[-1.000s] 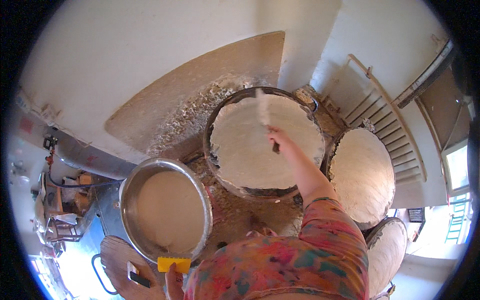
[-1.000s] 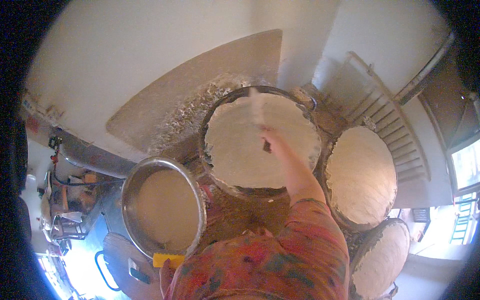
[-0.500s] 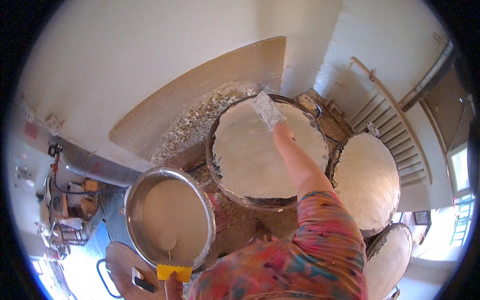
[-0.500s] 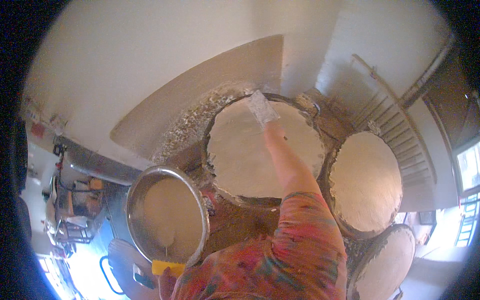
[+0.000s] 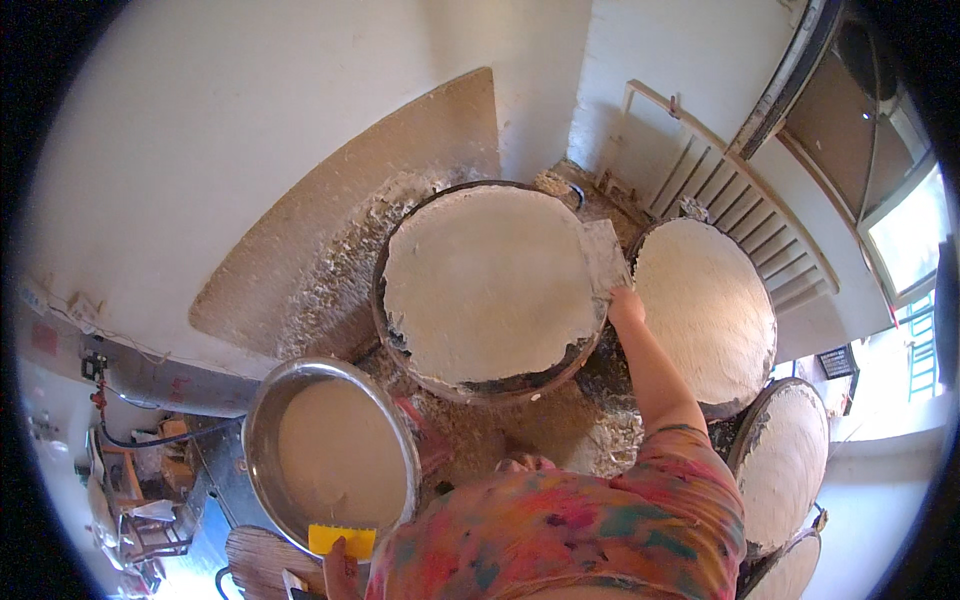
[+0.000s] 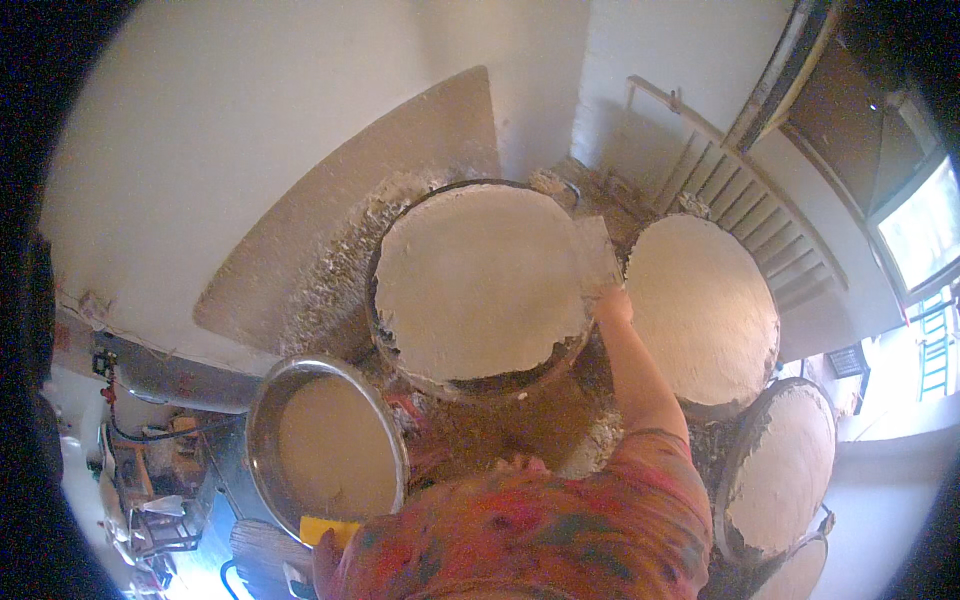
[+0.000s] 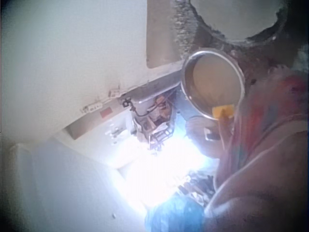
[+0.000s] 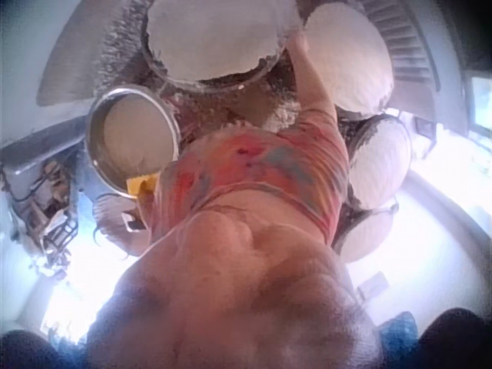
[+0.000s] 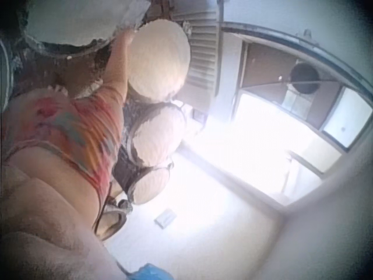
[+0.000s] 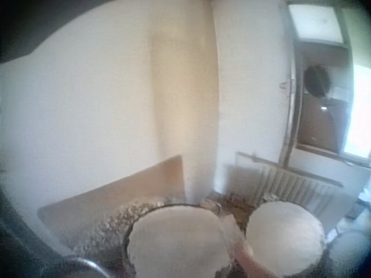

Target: The person scoops a wet plaster-like mixture from a metal bowl and spreads it onto the flat tops of several large round drums using a trowel and a yellow plastic scraper. They repeatedly smooth the surface and remove excess material from the edges.

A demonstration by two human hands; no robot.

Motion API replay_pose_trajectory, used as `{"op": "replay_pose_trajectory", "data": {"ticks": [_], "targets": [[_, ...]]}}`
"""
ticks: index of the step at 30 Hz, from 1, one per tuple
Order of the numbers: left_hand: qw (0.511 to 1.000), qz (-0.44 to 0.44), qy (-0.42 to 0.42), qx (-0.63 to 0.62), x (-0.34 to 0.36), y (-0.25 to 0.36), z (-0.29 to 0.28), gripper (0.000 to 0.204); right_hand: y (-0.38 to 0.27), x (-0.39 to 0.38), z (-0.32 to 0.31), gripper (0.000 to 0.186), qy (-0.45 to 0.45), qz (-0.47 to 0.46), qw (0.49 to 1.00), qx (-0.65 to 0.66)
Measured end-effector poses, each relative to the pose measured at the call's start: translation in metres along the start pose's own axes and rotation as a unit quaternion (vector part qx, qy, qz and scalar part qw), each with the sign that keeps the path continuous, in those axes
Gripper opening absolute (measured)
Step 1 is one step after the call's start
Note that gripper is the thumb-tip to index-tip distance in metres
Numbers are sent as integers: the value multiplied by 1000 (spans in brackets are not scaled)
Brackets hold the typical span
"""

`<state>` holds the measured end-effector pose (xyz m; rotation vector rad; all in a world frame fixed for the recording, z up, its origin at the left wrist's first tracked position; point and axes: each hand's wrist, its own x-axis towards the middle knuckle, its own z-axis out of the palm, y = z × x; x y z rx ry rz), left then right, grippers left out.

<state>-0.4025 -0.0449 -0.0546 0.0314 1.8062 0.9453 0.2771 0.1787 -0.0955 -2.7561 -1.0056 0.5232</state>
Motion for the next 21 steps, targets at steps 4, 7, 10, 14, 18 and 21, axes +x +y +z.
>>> {"op": "replay_pose_trajectory", "data": {"ticks": [4,7,10,14,18,21], "targets": [[1000,2,-6,8,2,4,-3,14,37,-41,-10,31,9,-5,1000,-13],[1000,-2,-1,9,1,3,-2,14,39,-46,-17,29,55,-10,998,5],[1000,-7,7,11,-1,1,3,14,24,-15,-15,25,86,-58,994,-14],[999,-18,25,8,-6,-5,12,14,-35,73,11,21,36,-140,973,-178],[998,-34,53,2,-17,-15,14,14,-133,145,49,22,55,-95,991,78],[996,-48,75,-2,-29,-25,9,14,-228,171,74,26,15,-184,983,-16]]}}
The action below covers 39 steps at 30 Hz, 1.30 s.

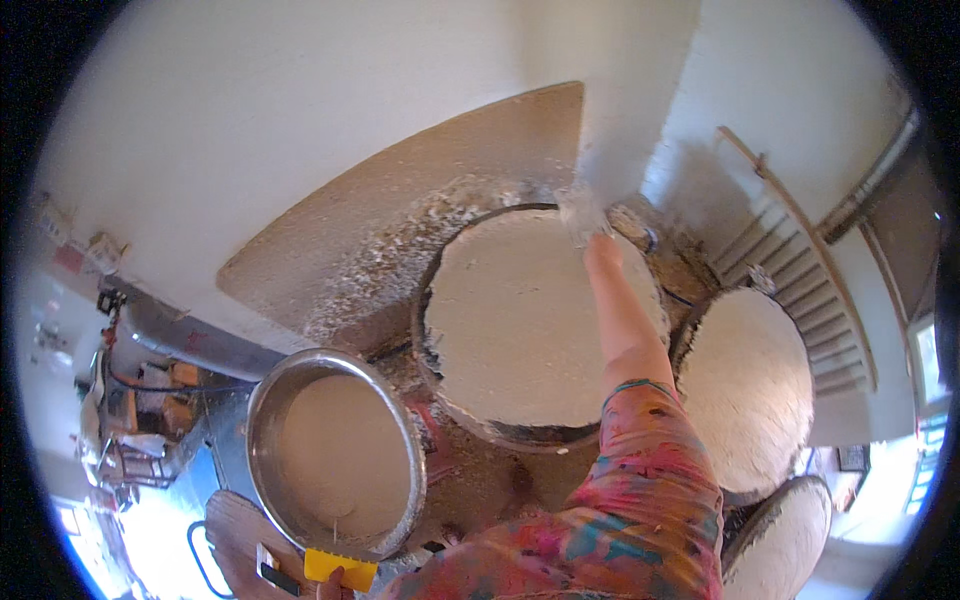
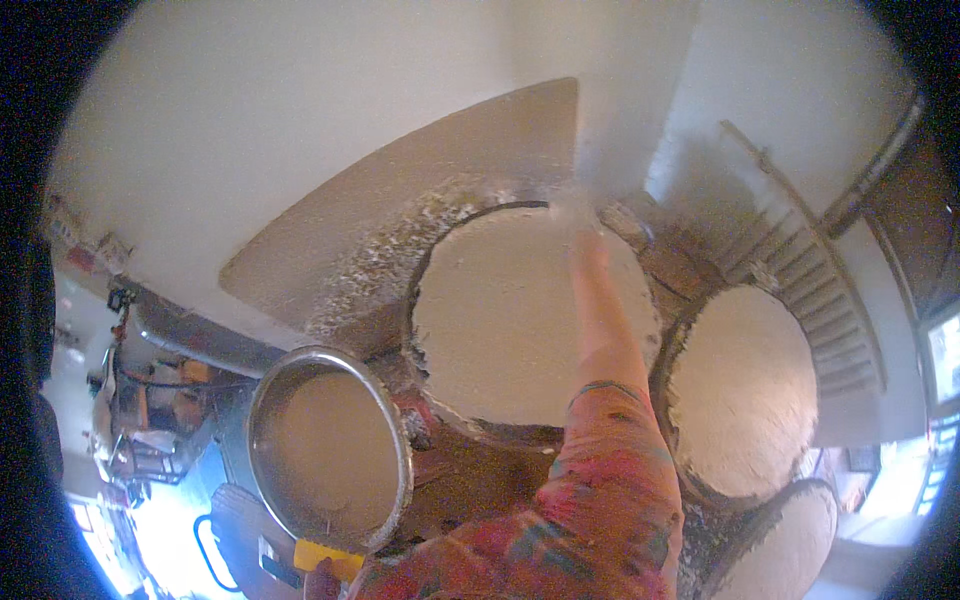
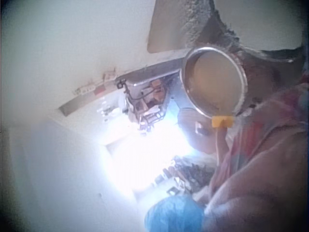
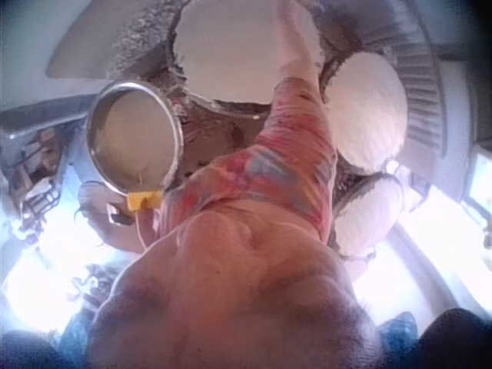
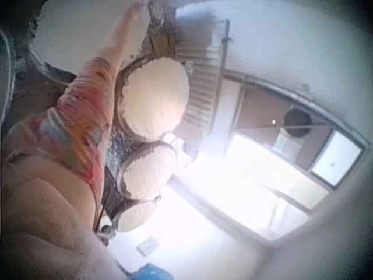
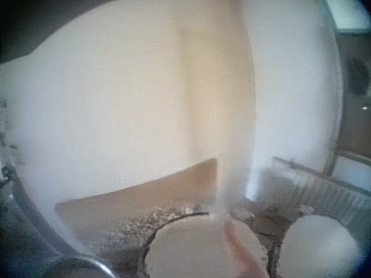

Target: The person scoops a wet plaster-like mixture from a metal bowl and spreads it onto the flat tops of several large round drums using a trowel and a yellow plastic scraper. They repeatedly smooth the surface and remove excess material from the edges.

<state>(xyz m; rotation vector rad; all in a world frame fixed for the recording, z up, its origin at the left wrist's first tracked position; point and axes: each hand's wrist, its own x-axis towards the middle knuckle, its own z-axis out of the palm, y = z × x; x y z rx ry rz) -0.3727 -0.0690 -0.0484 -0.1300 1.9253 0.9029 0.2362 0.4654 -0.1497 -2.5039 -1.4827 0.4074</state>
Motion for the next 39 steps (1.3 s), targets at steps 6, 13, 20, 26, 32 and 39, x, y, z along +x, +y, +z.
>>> {"op": "replay_pose_trajectory", "data": {"ticks": [6,13,20,26,32,39], "targets": [[1000,-12,23,0,-17,-11,-15,15,-145,-73,54,32,-92,-238,927,274],[1000,2,-16,-4,-28,-28,-56,15,-164,-334,73,29,-207,-519,829,18],[990,30,-128,46,21,-40,-95,19,-123,-513,70,42,-371,-475,786,140],[977,-12,-210,13,69,-67,-120,20,-108,-593,150,31,-718,33,550,426],[961,51,-262,67,45,-63,-123,30,-72,-638,197,17,-625,182,516,556],[881,339,-292,154,34,-33,-98,32,-6,-663,119,24,-404,-118,847,323]]}}
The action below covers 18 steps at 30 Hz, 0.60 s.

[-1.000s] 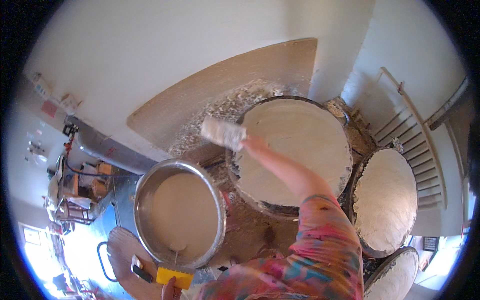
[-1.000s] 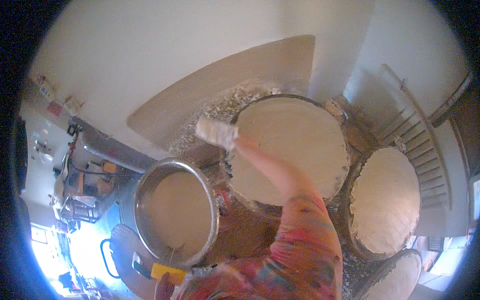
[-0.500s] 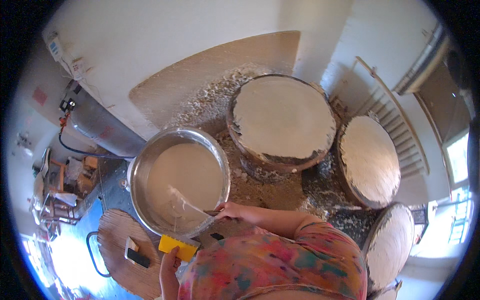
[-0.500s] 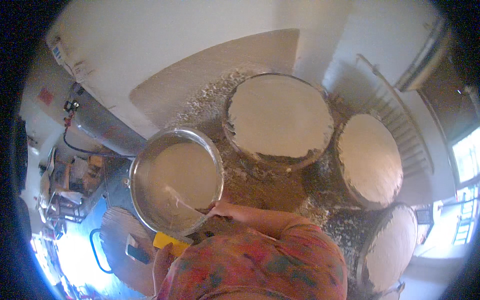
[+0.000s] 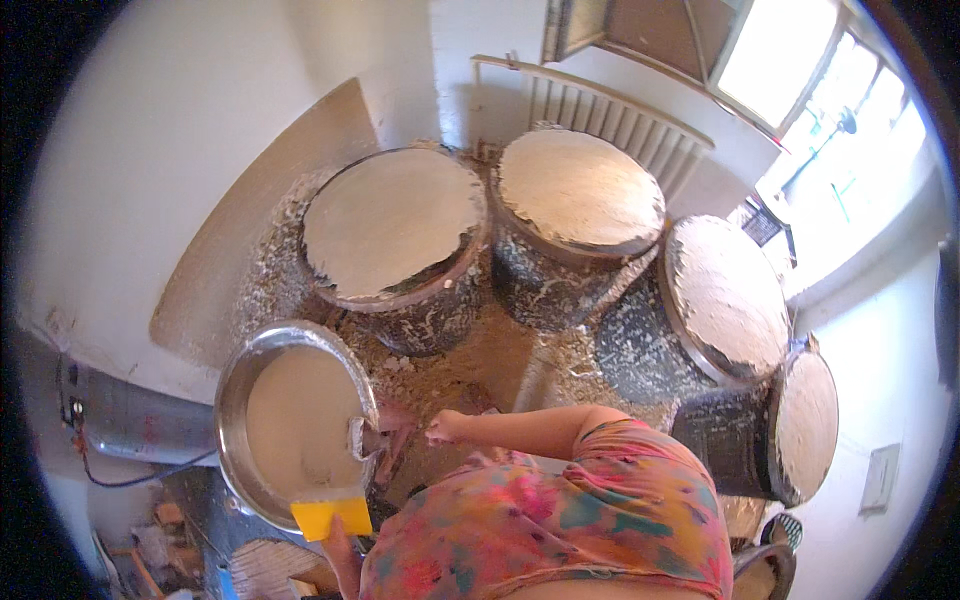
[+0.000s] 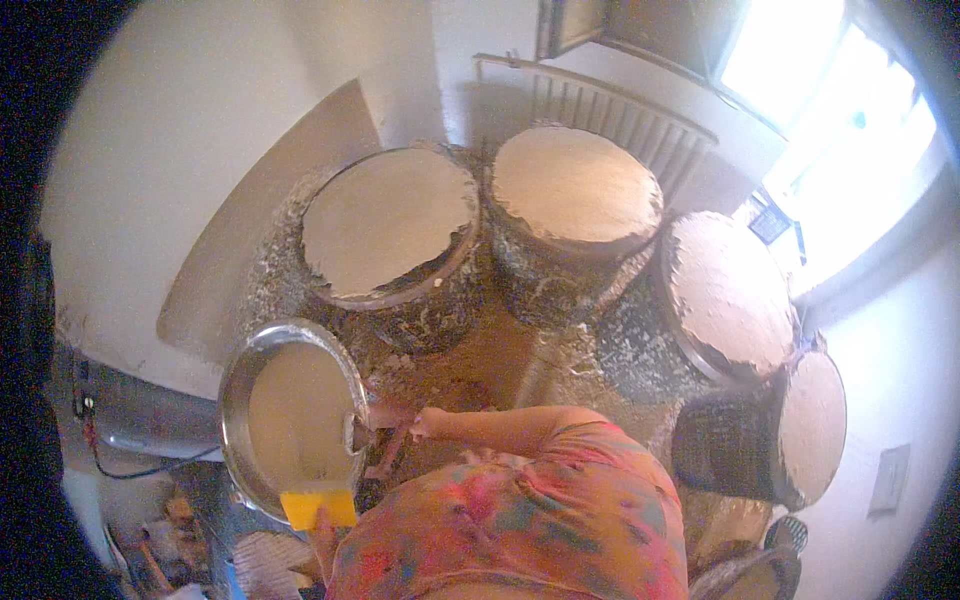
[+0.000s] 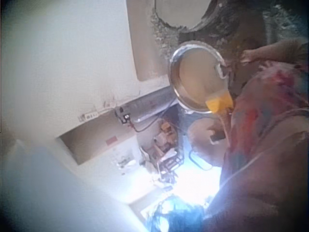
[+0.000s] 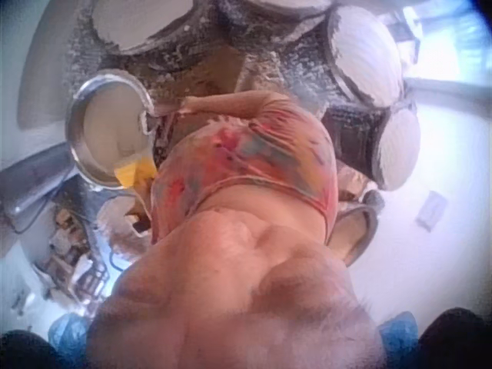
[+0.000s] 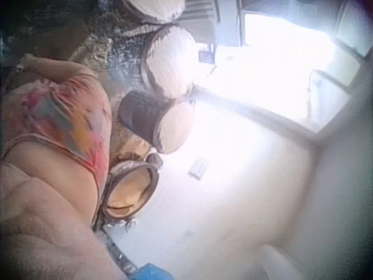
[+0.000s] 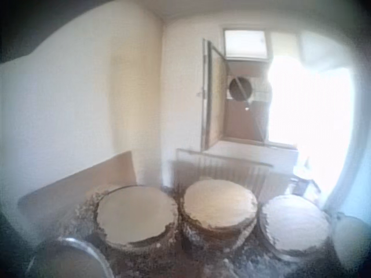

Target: The person scoops a wet plaster-like mixture from a metal bowl and spreads it onto the flat tops of several large round drums using a trowel and a yellow plastic scraper. They repeatedly smooth the surface and remove excess material from the edges.

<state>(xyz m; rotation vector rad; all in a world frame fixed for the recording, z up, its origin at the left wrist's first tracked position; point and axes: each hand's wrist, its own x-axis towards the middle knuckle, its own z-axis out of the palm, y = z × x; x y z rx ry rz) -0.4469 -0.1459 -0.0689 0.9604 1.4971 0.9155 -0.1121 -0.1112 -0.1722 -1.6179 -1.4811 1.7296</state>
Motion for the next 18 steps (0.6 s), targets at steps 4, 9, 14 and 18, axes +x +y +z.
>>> {"op": "replay_pose_trajectory", "data": {"ticks": [4,9,14,18], "targets": [[992,74,-85,-60,14,39,56,35,-36,-59,-15,40,135,-91,983,-82],[970,35,-234,62,4,89,177,41,-97,-119,-27,66,344,-250,854,-299],[903,199,-348,156,4,90,274,39,-89,-129,-87,51,423,-264,839,-219],[839,269,-385,275,21,90,310,33,-21,-145,-162,36,465,-107,851,-221]]}}
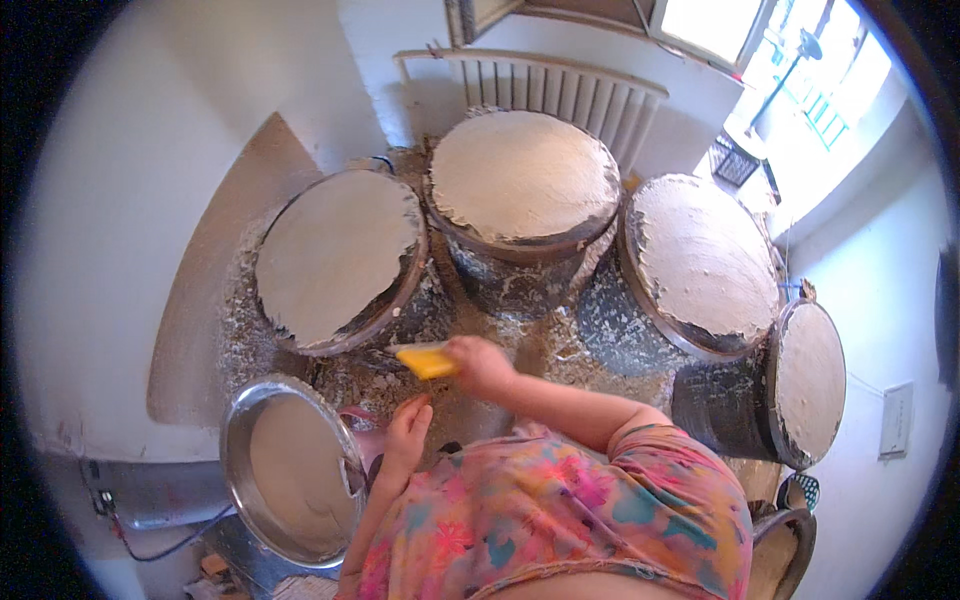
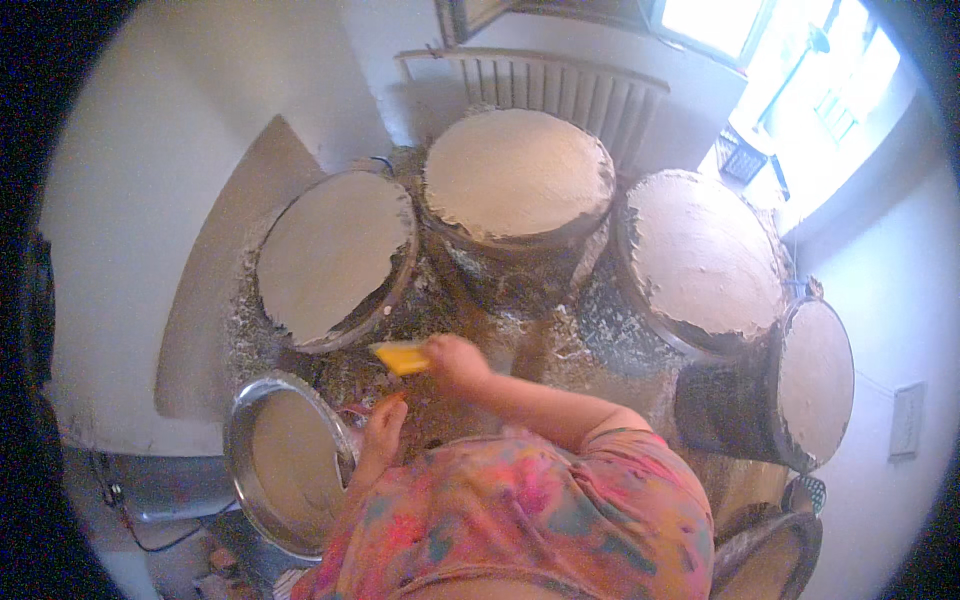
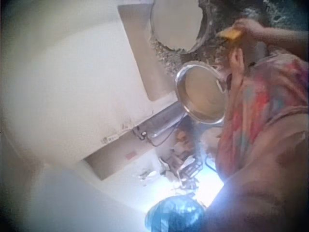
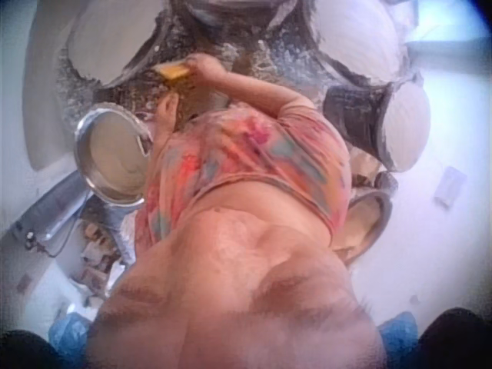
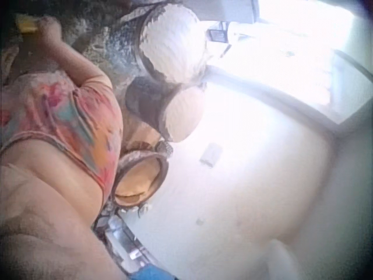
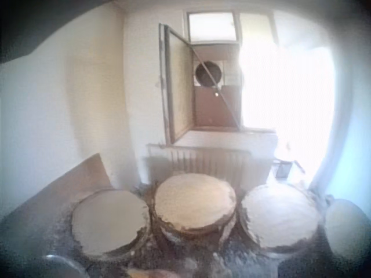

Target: The person scoops a wet plaster-like mixture from a metal bowl and spreads it onto the flat tops of several large round drums using a trowel and a yellow plastic scraper. They repeatedly smooth the surface and remove excess material from the edges.

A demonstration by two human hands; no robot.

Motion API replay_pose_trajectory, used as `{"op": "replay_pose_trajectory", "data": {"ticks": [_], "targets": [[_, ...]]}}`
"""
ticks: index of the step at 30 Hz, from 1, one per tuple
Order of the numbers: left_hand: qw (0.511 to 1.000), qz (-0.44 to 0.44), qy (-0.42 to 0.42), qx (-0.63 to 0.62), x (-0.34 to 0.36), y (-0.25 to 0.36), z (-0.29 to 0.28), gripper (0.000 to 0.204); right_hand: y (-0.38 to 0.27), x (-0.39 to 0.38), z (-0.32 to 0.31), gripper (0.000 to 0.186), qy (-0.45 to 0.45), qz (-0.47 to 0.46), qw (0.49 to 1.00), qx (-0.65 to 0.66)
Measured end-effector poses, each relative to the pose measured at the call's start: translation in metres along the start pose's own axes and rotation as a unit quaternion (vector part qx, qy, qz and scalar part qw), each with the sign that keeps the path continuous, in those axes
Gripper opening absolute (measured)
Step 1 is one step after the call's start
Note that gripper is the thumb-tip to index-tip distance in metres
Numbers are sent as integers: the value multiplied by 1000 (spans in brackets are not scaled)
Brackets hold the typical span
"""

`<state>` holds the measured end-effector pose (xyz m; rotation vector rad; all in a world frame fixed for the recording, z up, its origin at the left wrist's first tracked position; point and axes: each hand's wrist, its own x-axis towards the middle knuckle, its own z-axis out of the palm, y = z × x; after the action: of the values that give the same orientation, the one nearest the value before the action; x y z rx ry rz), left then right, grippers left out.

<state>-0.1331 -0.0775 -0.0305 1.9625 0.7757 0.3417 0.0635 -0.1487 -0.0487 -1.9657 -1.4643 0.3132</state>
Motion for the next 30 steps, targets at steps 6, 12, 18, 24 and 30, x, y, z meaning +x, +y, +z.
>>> {"op": "replay_pose_trajectory", "data": {"ticks": [6,12,18,24,30], "targets": [[952,-227,-97,-181,32,-8,13,32,170,1,-76,30,80,87,977,-176],[932,-281,-94,-209,58,-3,18,32,267,26,-126,34,123,84,952,-268],[921,-314,-71,-219,74,12,26,31,332,73,-150,35,115,140,928,-324],[911,-346,-57,-219,84,24,23,30,360,102,-174,33,45,107,930,-347],[910,-347,-54,-219,96,29,24,32,368,102,-199,30,-64,176,924,-333]]}}
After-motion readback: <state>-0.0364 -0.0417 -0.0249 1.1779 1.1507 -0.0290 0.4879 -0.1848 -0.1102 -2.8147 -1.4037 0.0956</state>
